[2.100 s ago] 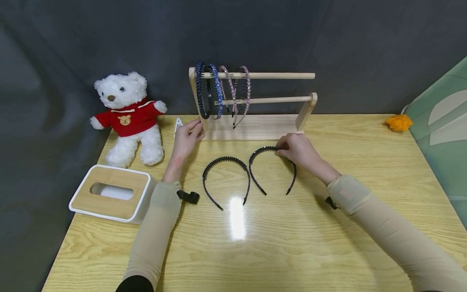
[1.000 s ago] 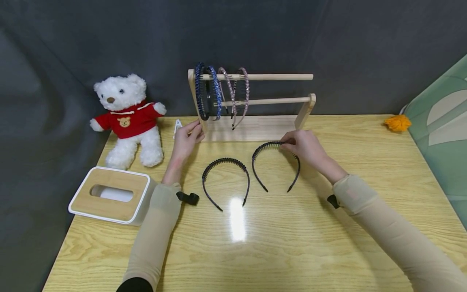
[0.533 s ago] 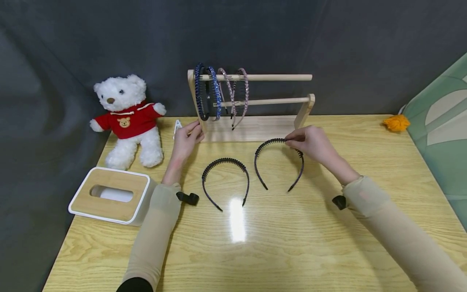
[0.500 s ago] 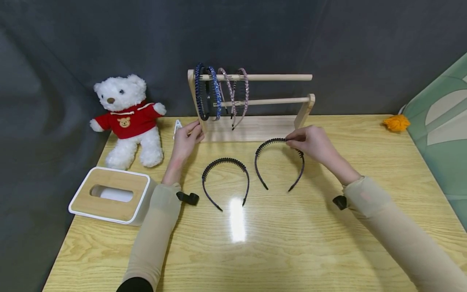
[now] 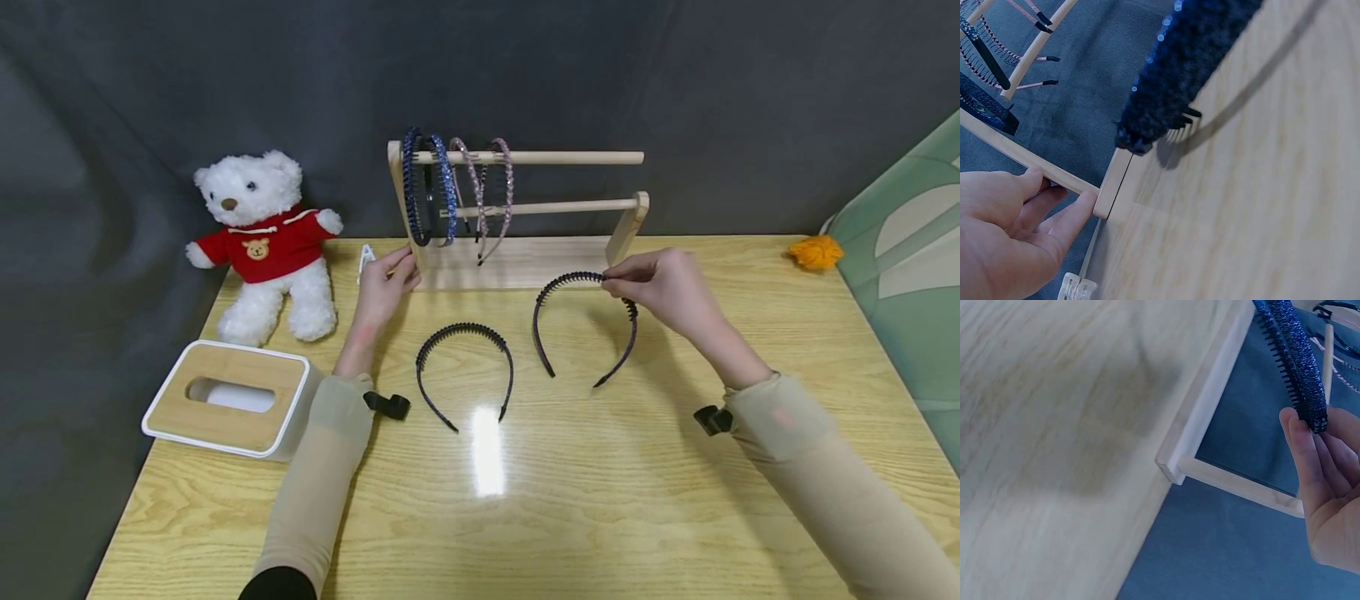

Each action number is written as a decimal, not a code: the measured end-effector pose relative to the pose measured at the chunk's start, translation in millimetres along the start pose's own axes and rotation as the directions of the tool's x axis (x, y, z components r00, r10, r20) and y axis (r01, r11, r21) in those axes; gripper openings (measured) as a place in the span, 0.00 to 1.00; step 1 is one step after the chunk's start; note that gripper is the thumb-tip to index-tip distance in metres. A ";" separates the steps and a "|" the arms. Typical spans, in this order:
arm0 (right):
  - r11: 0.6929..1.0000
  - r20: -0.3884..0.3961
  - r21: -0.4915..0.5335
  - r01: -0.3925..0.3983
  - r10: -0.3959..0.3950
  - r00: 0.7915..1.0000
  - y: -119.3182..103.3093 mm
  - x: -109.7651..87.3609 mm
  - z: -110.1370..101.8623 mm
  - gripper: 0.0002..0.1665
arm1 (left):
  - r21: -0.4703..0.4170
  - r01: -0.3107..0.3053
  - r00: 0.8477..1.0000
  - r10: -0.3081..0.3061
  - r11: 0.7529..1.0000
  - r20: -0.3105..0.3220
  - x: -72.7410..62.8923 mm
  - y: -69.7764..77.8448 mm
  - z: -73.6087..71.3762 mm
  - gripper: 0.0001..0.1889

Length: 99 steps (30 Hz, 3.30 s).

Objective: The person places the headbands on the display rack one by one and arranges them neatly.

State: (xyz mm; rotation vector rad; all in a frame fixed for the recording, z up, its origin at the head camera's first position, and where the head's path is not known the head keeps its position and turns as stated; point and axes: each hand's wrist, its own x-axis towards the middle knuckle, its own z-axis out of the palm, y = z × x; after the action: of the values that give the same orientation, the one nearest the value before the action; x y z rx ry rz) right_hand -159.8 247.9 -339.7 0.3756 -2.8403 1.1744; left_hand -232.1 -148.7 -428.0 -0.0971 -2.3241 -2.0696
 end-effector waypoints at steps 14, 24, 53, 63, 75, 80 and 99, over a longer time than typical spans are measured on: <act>0.999 -0.162 -0.037 0.000 -0.006 0.987 -11.4 -8.6 -15.8 0.09 | 0.007 0.008 1.000 -0.008 1.000 -0.002 -0.5 1.3 -0.1 0.20; 0.994 -0.327 -0.105 0.027 -0.060 0.943 -22.0 -10.8 -34.0 0.06 | 0.016 0.012 1.000 -0.012 1.000 0.006 -1.3 2.1 -0.1 0.21; 0.980 -0.519 -0.198 0.035 -0.135 0.844 -33.4 -2.6 -66.0 0.08 | -0.002 0.006 1.000 -0.006 1.000 0.009 -1.9 1.1 -0.2 0.20; 0.984 -0.564 -0.180 0.012 -0.113 0.818 -37.8 0.7 -72.9 0.09 | -0.035 0.008 1.000 -0.008 0.999 -0.010 -3.1 5.3 2.3 0.20; 0.987 -0.627 -0.162 -0.003 -0.100 0.773 -38.3 4.7 -78.7 0.10 | -0.003 0.000 1.000 0.000 1.000 0.002 -3.5 5.1 1.5 0.20; 0.986 -0.638 -0.167 -0.014 -0.097 0.764 -42.2 7.5 -80.5 0.12 | -0.005 -0.001 1.000 0.001 1.000 0.005 -2.9 3.9 0.7 0.20; 0.992 -0.731 -0.125 -0.008 -0.087 0.677 -53.5 22.4 -74.7 0.12 | 0.003 0.006 1.000 -0.006 1.000 0.005 -3.0 3.0 0.3 0.20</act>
State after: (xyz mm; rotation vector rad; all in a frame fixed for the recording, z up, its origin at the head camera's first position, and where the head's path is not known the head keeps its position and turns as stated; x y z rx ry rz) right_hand -172.6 259.1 -246.7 -0.0581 -2.1431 0.8594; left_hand -228.9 -148.1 -425.2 -0.0955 -2.3333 -2.0715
